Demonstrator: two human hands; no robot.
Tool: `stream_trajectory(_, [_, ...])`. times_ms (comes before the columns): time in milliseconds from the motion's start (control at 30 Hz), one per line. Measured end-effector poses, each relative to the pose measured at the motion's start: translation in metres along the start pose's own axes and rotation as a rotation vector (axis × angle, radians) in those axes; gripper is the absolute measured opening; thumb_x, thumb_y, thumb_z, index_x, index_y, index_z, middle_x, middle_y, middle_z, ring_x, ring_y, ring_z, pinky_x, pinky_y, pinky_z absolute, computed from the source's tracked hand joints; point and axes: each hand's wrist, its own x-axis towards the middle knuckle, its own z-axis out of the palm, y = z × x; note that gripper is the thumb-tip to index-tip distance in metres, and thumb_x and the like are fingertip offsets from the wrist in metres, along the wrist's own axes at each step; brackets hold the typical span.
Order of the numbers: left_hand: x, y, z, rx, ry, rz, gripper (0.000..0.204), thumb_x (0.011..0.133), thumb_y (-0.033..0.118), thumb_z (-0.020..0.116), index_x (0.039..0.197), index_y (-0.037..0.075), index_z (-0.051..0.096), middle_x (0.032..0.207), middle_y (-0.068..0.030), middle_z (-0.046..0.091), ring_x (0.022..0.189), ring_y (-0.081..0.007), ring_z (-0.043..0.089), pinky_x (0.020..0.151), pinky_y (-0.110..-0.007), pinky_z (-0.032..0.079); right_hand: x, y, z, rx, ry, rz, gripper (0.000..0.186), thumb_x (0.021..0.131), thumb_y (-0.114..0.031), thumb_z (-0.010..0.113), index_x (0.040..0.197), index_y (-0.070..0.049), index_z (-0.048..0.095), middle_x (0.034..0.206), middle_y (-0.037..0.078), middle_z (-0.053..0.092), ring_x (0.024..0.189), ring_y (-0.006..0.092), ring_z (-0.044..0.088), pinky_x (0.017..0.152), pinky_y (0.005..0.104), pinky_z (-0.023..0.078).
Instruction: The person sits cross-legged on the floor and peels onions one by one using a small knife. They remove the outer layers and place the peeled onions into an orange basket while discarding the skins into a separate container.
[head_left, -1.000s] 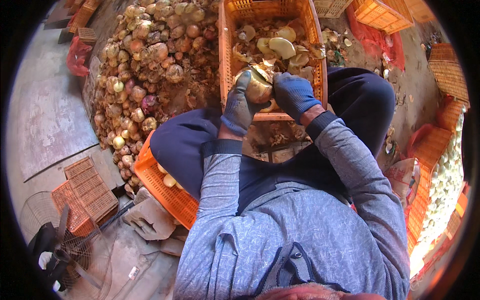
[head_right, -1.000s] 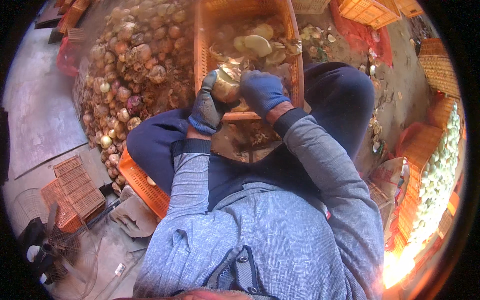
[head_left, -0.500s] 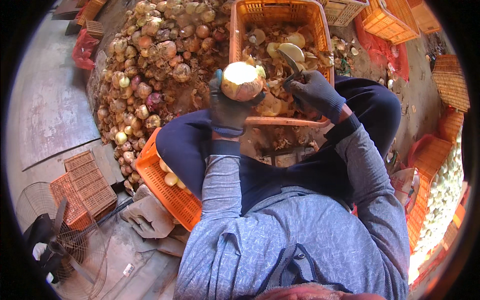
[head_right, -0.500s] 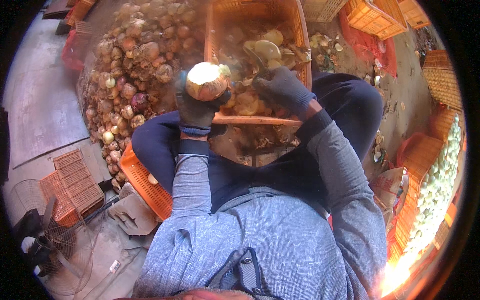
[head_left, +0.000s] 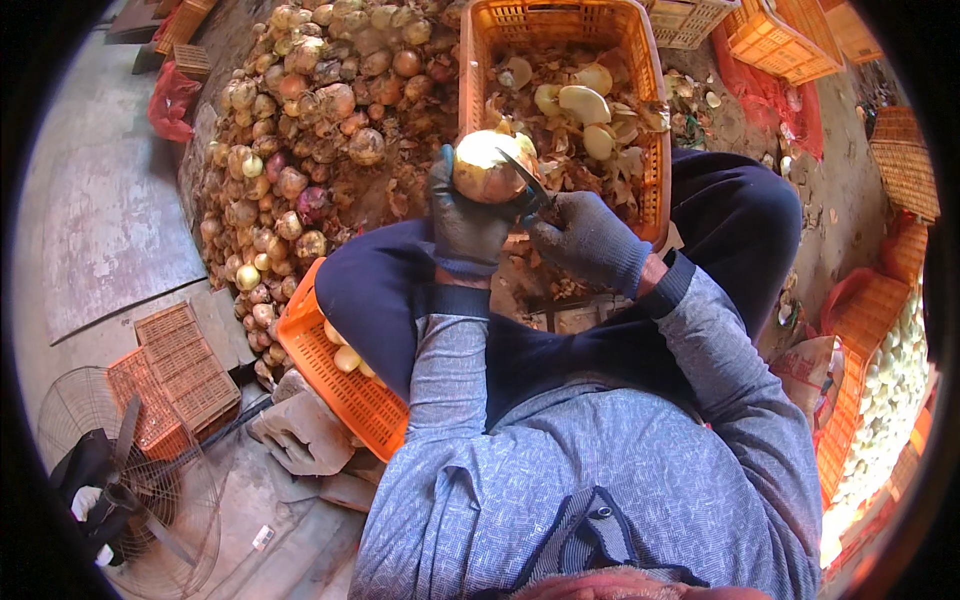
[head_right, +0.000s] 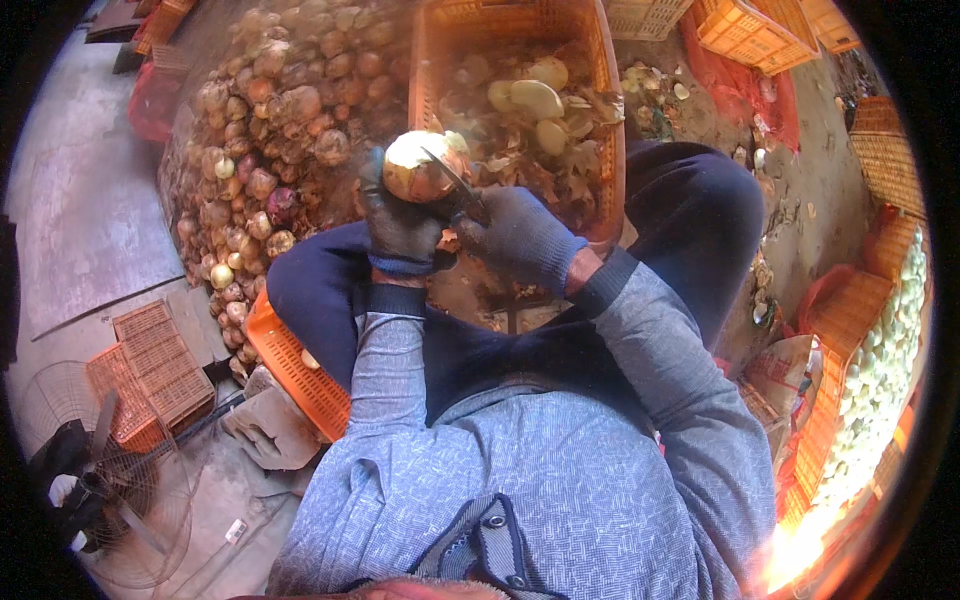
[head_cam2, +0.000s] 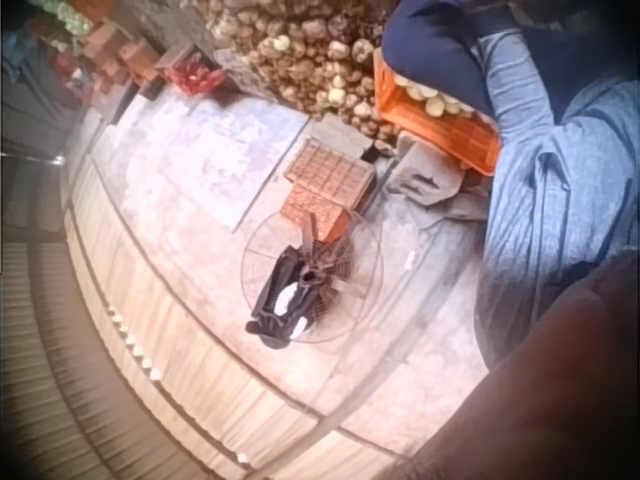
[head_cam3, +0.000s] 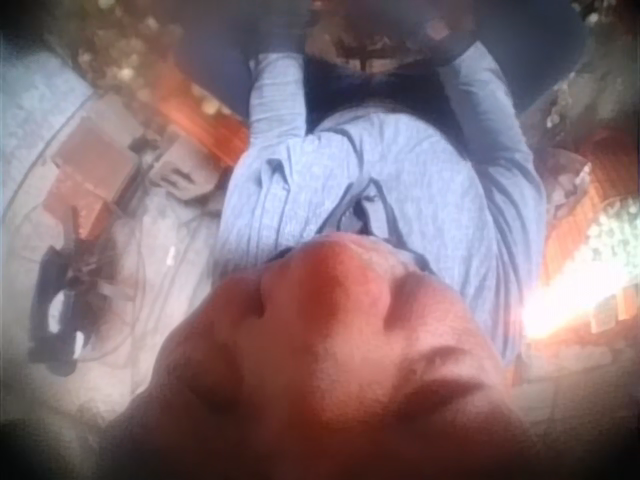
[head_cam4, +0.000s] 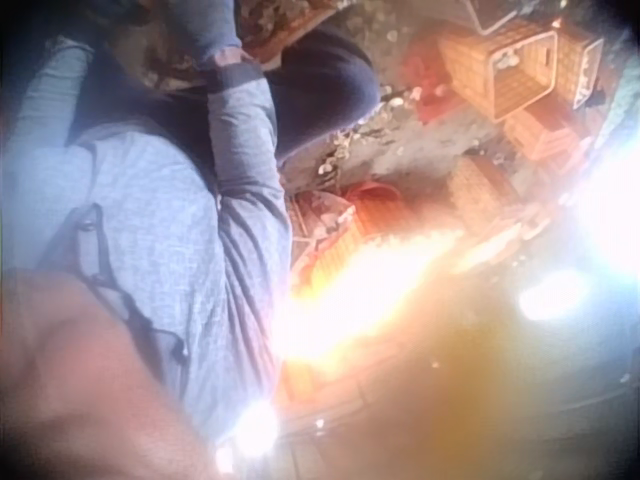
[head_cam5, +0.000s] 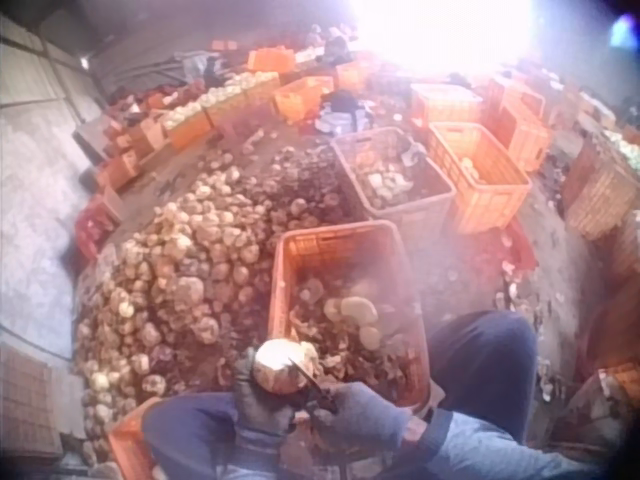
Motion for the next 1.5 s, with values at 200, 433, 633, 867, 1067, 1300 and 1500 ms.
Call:
stream_trajectory(200, [0.0, -0.005, 0.014, 0.091, 0.099, 0.084, 0.072, 0.101, 0.064, 0.057, 0.146, 0.008, 0.055, 0.138, -0.0143, 0.064, 0.124, -0.0337, 0.064, 0.106, -0.054, 0.054, 0.018, 0.004, -0.001, 0.072, -0.013, 0.002, 0.033, 0.099, -0.024, 0.067, 0.113, 0.005, 0.072, 0.095, 0.027, 0.075, 0.09, 0.04, 0.075, 0.081, 0.043, 0.057])
stream_trajectory(433, [-0.001, -0.008, 0.014, 0.022, 0.125, 0.086, 0.073, 0.101, 0.064, 0.056, 0.145, 0.006, 0.055, 0.138, -0.0152, 0.064, 0.124, -0.0342, 0.065, 0.108, -0.053, 0.053, 0.005, 0.023, 0.02, 0.125, 0.119, -0.093, 0.03, 0.098, -0.019, 0.069, 0.117, 0.004, 0.072, 0.1, 0.026, 0.076, 0.093, 0.0384, 0.076, 0.086, 0.0412, 0.057])
stream_trajectory(633, [0.0, -0.006, 0.018, 0.008, 0.075, 0.121, 0.068, 0.103, 0.059, 0.058, 0.146, 0.005, 0.055, 0.143, -0.014, 0.061, 0.129, -0.0335, 0.062, 0.109, -0.054, 0.053, 0.011, 0.017, 0.004, 0.134, 0.059, -0.018, 0.032, 0.099, -0.023, 0.067, 0.111, 0.005, 0.074, 0.092, 0.024, 0.075, 0.085, 0.0314, 0.075, 0.082, 0.0412, 0.057])
stream_trajectory(867, [-0.003, -0.006, 0.018, 0.24, 0.03, 0.273, 0.064, 0.106, 0.047, 0.062, 0.155, 0.007, 0.05, 0.148, -0.0127, 0.058, 0.135, -0.0289, 0.059, 0.111, -0.051, 0.052, 0.034, -0.018, -0.052, -0.007, -0.146, 0.003, 0.035, 0.094, -0.033, 0.069, 0.093, 0.002, 0.077, 0.072, 0.01, 0.071, 0.063, 0.0184, 0.066, 0.063, 0.0354, 0.054])
stream_trajectory(1067, [-0.002, 0.013, 0.007, 0.534, -0.162, 0.189, 0.066, 0.106, 0.043, 0.065, 0.156, 0.004, 0.049, 0.139, -0.0116, 0.064, 0.123, -0.0223, 0.066, 0.103, -0.037, 0.056, 0.047, -0.016, -0.081, -0.116, -0.309, -0.04, 0.037, 0.094, -0.041, 0.069, 0.099, -0.006, 0.081, 0.091, 0.013, 0.077, 0.076, 0.0238, 0.07, 0.076, 0.0383, 0.057])
stream_trajectory(1300, [-0.003, 0.006, 0.021, 0.981, -0.041, 0.333, 0.054, 0.102, 0.03, 0.074, 0.143, -0.003, 0.061, 0.122, -0.0055, 0.072, 0.107, -0.0144, 0.068, 0.094, -0.03, 0.056, 0.034, -0.04, -0.082, -0.233, -0.245, 0.074, 0.051, 0.09, -0.05, 0.074, 0.095, 0.0, 0.08, 0.092, 0.016, 0.078, 0.08, 0.0233, 0.073, 0.076, 0.0381, 0.058])
stream_trajectory(1500, [0.003, -0.013, 0.013, 0.831, 0.047, 0.261, 0.05, 0.101, 0.037, 0.072, 0.133, -0.002, 0.068, 0.12, -0.0071, 0.073, 0.107, -0.0167, 0.071, 0.091, -0.032, 0.06, 0.022, 0.031, -0.027, 0.178, -0.05, 0.016, 0.034, 0.097, -0.032, 0.067, 0.093, 0.001, 0.077, 0.071, 0.008, 0.071, 0.064, 0.0156, 0.066, 0.062, 0.0342, 0.055])
